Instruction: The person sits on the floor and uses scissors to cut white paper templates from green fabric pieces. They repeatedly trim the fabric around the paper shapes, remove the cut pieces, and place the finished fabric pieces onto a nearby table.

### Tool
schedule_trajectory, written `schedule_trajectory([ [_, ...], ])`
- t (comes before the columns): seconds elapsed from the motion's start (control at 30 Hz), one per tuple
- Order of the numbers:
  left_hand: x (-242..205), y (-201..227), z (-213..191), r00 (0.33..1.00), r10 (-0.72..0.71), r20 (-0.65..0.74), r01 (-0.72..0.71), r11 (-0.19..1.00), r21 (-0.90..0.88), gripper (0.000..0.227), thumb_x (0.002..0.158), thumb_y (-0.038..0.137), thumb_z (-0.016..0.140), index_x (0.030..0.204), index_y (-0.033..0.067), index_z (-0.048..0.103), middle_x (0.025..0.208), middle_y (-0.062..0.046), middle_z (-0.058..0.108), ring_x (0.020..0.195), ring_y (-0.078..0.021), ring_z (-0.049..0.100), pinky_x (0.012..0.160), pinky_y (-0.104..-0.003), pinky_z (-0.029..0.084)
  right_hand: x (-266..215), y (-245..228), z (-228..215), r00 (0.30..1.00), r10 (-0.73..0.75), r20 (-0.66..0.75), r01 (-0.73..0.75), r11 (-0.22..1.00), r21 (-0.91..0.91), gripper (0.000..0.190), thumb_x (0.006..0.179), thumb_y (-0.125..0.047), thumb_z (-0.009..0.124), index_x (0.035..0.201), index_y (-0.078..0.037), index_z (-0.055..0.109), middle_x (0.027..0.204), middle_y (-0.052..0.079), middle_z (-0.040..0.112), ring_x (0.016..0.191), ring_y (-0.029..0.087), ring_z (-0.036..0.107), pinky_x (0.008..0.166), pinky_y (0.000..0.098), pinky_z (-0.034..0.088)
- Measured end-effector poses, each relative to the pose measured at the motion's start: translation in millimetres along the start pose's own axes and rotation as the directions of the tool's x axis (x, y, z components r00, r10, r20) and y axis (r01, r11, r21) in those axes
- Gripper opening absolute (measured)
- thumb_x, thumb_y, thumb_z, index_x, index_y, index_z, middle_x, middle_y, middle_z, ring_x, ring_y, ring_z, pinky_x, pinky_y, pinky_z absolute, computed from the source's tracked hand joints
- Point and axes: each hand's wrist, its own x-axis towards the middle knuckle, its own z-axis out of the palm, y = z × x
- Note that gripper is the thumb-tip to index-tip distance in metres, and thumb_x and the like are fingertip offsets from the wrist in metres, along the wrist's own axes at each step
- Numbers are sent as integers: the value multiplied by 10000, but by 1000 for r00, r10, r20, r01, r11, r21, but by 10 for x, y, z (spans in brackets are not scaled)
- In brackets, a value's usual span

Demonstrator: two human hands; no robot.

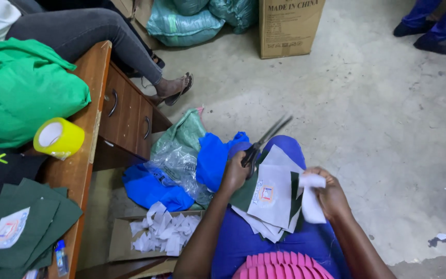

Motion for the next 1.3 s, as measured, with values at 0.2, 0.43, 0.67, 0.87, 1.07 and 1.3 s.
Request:
schedule_trajectory([
  [0.2, 478, -385, 411, 910, 227, 347, -239, 971, -9, 472, 719, 199, 911, 1126, 133, 680, 1064, -10, 771, 951, -142, 682, 778, -341, 539, -90, 211, -184, 877, -63, 476, -15, 987, 158, 607, 873, -635, 712, 801, -40, 617, 683, 26, 501, 559, 114, 457, 502, 262, 369],
  [0.43, 574, -730, 526, 964, 192, -183, -211, 973, -90, 210, 846, 27, 662, 1032, 118, 693, 975, -108, 787, 865, -244, 712, 766, -419, 538, -250, 116, -90, 921, 162, 354, -103, 978, -180, 512, 1042, -386, 571, 620, -162, 386, 619, -3, 366, 604, 158, 421, 686, 340, 346],
  [0.67, 196, -1040, -55, 809, -125, -575, 118, 992, -51, 169, 918, 144, 687, 1070, 71, 687, 1090, -198, 769, 1052, -467, 699, 883, -539, 511, 8, 572, 16, 886, 240, 397, -249, 968, -29, 103, 991, -142, 687, 909, -94, 647, 927, 64, 619, 850, 159, 617, 805, 444, 648],
  [0.87, -568, -752, -91, 810, -90, -579, 125, 992, 21, 279, 840, 75, 715, 1117, 96, 681, 1022, -206, 782, 949, -458, 721, 817, -560, 508, -110, 301, 490, 786, 372, 495, -190, 906, -379, 340, 982, 11, 490, 1059, 17, 822, 866, 159, 791, 728, 220, 703, 715, 312, 522],
  [1.07, -1040, -515, 93, 942, -294, 165, 322, 642, -696, 341, 775, -24, 826, 1062, 39, 653, 881, -70, 643, 672, -159, 660, 500, -260, 610, -155, 358, 890, 815, 329, 478, -95, 888, -451, 131, 967, -181, 593, 866, -107, 631, 731, 31, 607, 555, 129, 508, 470, 290, 370],
  [1.3, -1231, -109, 136, 961, -269, 57, 230, 673, -703, 196, 843, 133, 771, 1006, 102, 667, 811, -57, 686, 686, -110, 666, 559, -259, 574, -314, 180, 1101, 855, 300, 423, 99, 707, -700, 362, 1001, -485, 631, 826, -170, 594, 739, 1, 716, 696, 110, 577, 680, 318, 411],
])
